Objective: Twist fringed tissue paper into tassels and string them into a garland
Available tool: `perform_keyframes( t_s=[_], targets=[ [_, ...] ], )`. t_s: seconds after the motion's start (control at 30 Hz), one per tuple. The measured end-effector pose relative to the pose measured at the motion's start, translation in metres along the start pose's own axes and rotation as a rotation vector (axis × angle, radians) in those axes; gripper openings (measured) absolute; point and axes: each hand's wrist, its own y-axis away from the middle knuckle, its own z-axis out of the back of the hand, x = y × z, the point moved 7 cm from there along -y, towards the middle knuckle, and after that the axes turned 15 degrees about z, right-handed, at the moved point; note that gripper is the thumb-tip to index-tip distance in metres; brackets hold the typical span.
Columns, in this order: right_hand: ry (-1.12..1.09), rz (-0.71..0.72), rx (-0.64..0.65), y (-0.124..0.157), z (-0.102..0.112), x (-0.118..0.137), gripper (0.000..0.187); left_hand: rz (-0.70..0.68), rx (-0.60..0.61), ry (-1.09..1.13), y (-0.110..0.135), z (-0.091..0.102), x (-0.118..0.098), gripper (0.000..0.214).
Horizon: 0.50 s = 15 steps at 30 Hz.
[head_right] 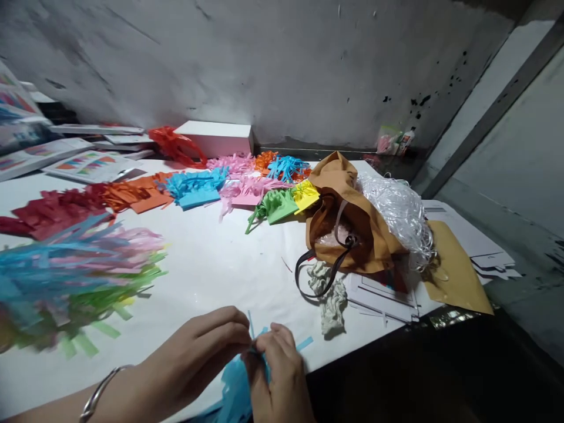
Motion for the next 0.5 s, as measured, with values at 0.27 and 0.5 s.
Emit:
perform_keyframes(
  t_s=[0.27, 0.5],
  targets=[
    [-0.11, -0.273, -0.063, 0.019, 0.019, -0.057, 0.039, 0.062, 0.218, 0.093, -0.063, -0.033, 0.007, 0.017],
    [0.116, -0.299, -0.148, 0.023, 0.029, -0.093, 0.039, 0.087, 0.068, -0.202, -0.188, -0.049, 0.04, 0.022]
  ],
)
